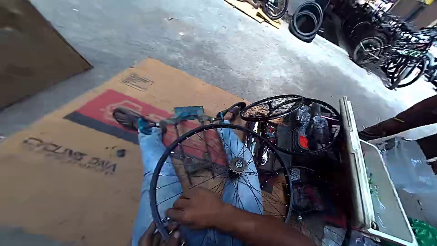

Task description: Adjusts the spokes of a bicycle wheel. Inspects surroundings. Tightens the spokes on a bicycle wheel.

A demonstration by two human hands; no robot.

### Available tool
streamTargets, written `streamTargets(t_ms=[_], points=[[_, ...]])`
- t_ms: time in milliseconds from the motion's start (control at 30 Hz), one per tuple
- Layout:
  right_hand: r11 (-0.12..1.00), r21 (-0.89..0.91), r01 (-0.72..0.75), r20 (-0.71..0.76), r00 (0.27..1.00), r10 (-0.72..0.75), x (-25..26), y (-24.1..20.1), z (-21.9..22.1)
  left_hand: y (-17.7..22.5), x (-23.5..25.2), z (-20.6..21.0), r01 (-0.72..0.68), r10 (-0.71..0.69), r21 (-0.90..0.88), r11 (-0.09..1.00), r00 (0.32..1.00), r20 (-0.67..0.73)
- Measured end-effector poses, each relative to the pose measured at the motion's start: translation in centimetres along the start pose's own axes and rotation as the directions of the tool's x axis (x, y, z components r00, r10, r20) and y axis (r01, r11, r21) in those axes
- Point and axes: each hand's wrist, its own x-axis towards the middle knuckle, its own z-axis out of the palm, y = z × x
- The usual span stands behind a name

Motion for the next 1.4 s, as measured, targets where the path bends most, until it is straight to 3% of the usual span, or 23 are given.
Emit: streamTargets(t_ms=[200, 467, 733, 867, 1000, 1067, 1133, 1200, 1267, 1333, 1400], points=[[0.998, -0.044, -0.044, 0.082, 0.996, 0.047, 0.0, -1.0, -1.2, 1.2, -0.4, 1.2, 0.021, -0.017, 0.062, 0.998, 0.997, -0.071], [1.0, 0.009, -0.009, -0.132, 0.991, 0.01, -2.0, 0.5, -0.4, 1.4, -0.8, 2.2, -0.009, 0.012, 0.049, 0.999, 0.999, -0.052], [0.999, 0.041, 0.005, 0.198, 0.98, -0.013, -0.8, -0.1, -3.5, 1.0, -1.7, 2.1, -0.003, 0.003, 0.034, 0.999, 1.0, -0.011], [1.0, -0.014, 0.007, 0.041, 0.999, -0.006, -2.0, -0.3, -2.8, 0.6, -1.4, 2.2, -0.044, 0.044, 0.032, 0.999, 0.999, -0.013], [0.993, -0.038, -0.114, 0.041, 0.992, 0.116, -2.4, -2.0, -2.7, 0.5, -1.1, 1.7, -0.044, 0.045, 0.039, 0.998, 0.999, -0.004], [0.979, 0.03, -0.203, 0.133, 0.971, 0.198, -2.2, -2.6, -3.4, 0.6, -1.1, 1.3, -0.017, 0.017, 0.032, 0.999, 1.0, 0.0], [0.951, 0.133, -0.28, 0.117, 0.957, 0.265, -2.3, -2.4, -3.8, 0.6, -1.2, 1.0, -0.001, 0.001, 0.018, 1.0, 1.0, 0.01], [0.917, 0.213, -0.337, -0.045, 0.934, 0.354, -3.1, -2.1, -4.1, 0.5, -1.6, 0.8, 0.001, -0.002, 0.027, 1.0, 0.999, 0.05], [0.864, 0.261, -0.431, -0.175, 0.859, 0.481, -4.3, -1.6, -4.5, 0.7, -2.4, 0.2, -0.005, -0.006, 0.074, 0.997, 0.988, 0.151], [0.785, 0.318, -0.532, -0.188, 0.776, 0.602, -6.0, -1.2, -4.7, 1.7, -3.6, -1.1, -0.017, -0.041, 0.176, 0.984, 0.946, 0.321], [0.721, 0.37, -0.586, -0.15, 0.728, 0.668, -8.1, -0.9, -4.3, 3.2, -3.8, -3.1, -0.096, -0.088, 0.313, 0.945, 0.845, 0.527]])
